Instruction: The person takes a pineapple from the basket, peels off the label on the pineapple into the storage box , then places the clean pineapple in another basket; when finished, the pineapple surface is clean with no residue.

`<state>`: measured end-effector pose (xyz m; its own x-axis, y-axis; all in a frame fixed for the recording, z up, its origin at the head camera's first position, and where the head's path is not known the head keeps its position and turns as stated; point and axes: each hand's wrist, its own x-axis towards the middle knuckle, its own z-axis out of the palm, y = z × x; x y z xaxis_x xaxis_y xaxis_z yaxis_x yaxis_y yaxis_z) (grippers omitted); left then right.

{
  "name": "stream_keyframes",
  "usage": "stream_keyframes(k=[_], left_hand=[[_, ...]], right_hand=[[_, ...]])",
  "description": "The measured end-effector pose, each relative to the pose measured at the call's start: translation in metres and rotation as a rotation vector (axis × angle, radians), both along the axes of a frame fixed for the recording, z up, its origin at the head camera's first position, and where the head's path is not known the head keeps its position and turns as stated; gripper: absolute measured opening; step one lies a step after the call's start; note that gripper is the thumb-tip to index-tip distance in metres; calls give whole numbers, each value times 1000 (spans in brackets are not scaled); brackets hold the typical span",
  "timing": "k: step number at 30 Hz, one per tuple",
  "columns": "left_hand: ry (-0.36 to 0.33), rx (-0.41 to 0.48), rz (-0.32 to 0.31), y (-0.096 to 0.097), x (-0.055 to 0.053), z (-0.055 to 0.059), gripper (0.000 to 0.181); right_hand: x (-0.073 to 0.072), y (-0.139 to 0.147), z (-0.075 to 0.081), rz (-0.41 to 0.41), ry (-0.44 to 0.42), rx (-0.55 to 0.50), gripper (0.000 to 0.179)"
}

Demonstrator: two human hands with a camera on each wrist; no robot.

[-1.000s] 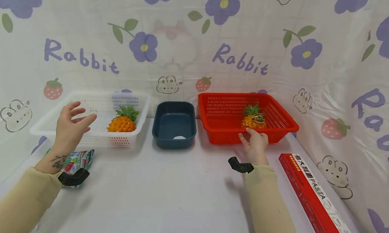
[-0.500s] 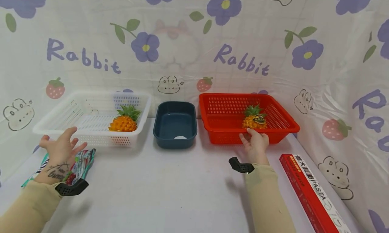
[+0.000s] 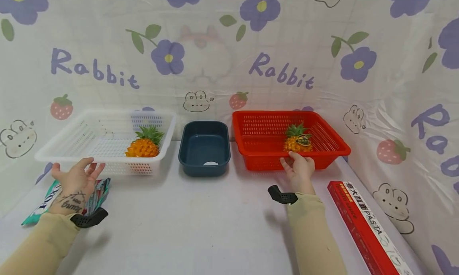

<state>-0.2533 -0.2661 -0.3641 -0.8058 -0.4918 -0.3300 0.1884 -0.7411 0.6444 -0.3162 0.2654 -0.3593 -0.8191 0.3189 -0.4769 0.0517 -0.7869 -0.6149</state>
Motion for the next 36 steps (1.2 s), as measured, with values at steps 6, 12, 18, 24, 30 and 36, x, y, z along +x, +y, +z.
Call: stream_keyframes(k=[6,12,18,24,30,36], left_hand=[[37,73,8,-2,-4,-3,107],[57,98,58,3,-12,-4,116],[74,94,87,6,-15,-8,116],[96,90,102,5,-16,-10,115],[92,85,84,6,-15,-9,115],[82,98,72,7,-13,-9,114]], right_hand=[[0,0,0,-1,4,-7,61],[0,1,2,0,8,2,59],[3,1,2,22,3,14,62],[8,-1,7,47,-34,108,73],[13,9,18,-81,-93,394,58],[7,18,47,-95,3,723,41]])
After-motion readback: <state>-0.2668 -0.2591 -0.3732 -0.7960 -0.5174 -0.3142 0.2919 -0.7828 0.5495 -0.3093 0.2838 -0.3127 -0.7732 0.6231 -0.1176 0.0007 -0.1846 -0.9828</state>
